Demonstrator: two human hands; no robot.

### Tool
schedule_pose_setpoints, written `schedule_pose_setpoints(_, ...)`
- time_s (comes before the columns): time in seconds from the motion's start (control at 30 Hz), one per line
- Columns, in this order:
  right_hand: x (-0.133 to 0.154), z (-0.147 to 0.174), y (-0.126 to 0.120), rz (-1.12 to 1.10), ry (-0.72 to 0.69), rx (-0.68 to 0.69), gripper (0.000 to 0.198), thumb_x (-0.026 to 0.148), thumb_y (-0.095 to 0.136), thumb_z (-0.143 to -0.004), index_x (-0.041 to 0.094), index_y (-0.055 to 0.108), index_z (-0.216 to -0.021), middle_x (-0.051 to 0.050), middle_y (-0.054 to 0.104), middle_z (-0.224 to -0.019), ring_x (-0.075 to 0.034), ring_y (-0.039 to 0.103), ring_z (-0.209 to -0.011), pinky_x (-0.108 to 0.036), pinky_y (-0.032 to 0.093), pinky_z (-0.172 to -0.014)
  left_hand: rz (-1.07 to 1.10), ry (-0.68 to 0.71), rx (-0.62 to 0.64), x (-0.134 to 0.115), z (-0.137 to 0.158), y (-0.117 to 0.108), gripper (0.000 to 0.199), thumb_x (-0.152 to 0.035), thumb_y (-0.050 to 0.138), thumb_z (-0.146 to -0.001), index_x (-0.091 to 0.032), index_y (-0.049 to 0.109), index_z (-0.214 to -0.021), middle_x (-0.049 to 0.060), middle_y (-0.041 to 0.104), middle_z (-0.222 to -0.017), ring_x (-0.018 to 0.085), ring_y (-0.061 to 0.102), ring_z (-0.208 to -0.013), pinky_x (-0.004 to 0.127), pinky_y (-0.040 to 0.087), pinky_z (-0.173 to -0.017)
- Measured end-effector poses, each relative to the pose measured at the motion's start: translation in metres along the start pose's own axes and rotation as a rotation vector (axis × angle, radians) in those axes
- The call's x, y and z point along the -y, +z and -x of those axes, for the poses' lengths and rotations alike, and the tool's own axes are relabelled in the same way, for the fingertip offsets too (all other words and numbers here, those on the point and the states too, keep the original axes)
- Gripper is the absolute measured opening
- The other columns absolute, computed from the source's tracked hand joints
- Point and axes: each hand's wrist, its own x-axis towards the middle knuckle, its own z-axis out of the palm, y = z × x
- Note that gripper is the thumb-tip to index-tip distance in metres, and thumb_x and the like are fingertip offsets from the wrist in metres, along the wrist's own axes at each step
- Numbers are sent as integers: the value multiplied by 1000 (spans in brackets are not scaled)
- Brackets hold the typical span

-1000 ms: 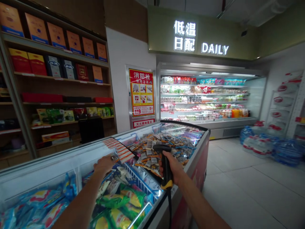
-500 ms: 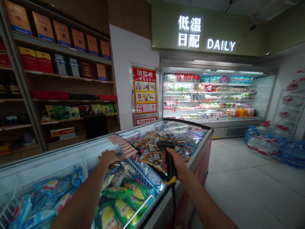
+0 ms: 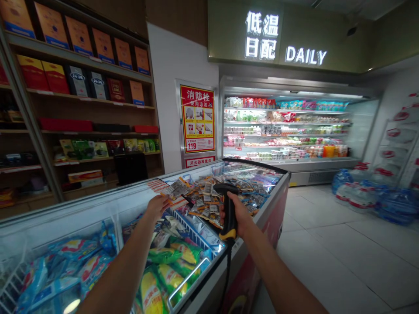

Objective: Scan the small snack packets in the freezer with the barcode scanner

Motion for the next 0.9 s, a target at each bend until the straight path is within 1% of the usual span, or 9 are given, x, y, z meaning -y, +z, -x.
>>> schedule_pose_setpoints(0.03,0,0,2,-14,-2,-1,26,43,47,-70,18,46,-69,4,47,-47,-8,43,-36,-20,34,-36,126,-34,20,4,7,9,11,-9,46,-67,-17,46,-60,0,57,-55,12,59,-60,25,48,-63)
schedule_pose_setpoints(0.1,1,0,4,-29,0,8,26,43,46,-70,18,46,-68,4,47,-46,-8,43,-36,-20,34,-36,268,-74,45,14,19,28,12,-7,47,-66,-17,45,-60,-1,56,-56,11,59,-59,24,48,-64)
schedule_pose_setpoints(0.23,3,3,4,-33,10,56,26,43,46,-70,18,47,-69,4,46,-46,-8,42,-36,-21,34,-36,366,-110,77,27,35,59,13,-5,48,-65,-17,45,-59,-2,55,-53,11,58,-56,25,48,-62)
schedule_pose_setpoints(0.33,5,5,2,-21,12,74,26,44,46,-70,18,47,-70,5,47,-47,-8,42,-35,-21,34,-37,434,-134,110,30,43,73,14,-3,49,-63,-16,46,-60,-2,55,-52,10,58,-54,24,48,-61)
schedule_pose_setpoints(0.47,7,6,0,-8,0,99,26,43,47,-70,18,47,-71,5,48,-48,-8,42,-36,-21,35,-37,474,-159,137,29,49,80,17,-1,51,-62,-16,44,-57,-3,54,-48,8,56,-50,22,47,-60)
schedule_pose_setpoints(0.57,8,5,-1,-22,5,110,26,43,47,-70,17,47,-70,4,47,-48,-8,43,-36,-21,35,-37,494,-168,146,29,50,81,17,-1,50,-64,-16,44,-57,-3,56,-50,7,56,-50,21,47,-59)
schedule_pose_setpoints(0.73,9,5,0,-40,25,146,27,44,46,-70,17,48,-72,4,47,-49,-8,42,-36,-21,34,-37,503,-130,170,33,49,83,16,-2,51,-63,-16,44,-59,-3,57,-53,8,57,-53,21,47,-61)
schedule_pose_setpoints(0.9,13,6,2,-53,14,122,27,44,47,-70,17,48,-72,4,46,-48,-7,41,-36,-20,34,-37,481,-127,160,35,49,82,14,-4,52,-62,-16,45,-59,-3,56,-53,8,56,-52,23,46,-63)
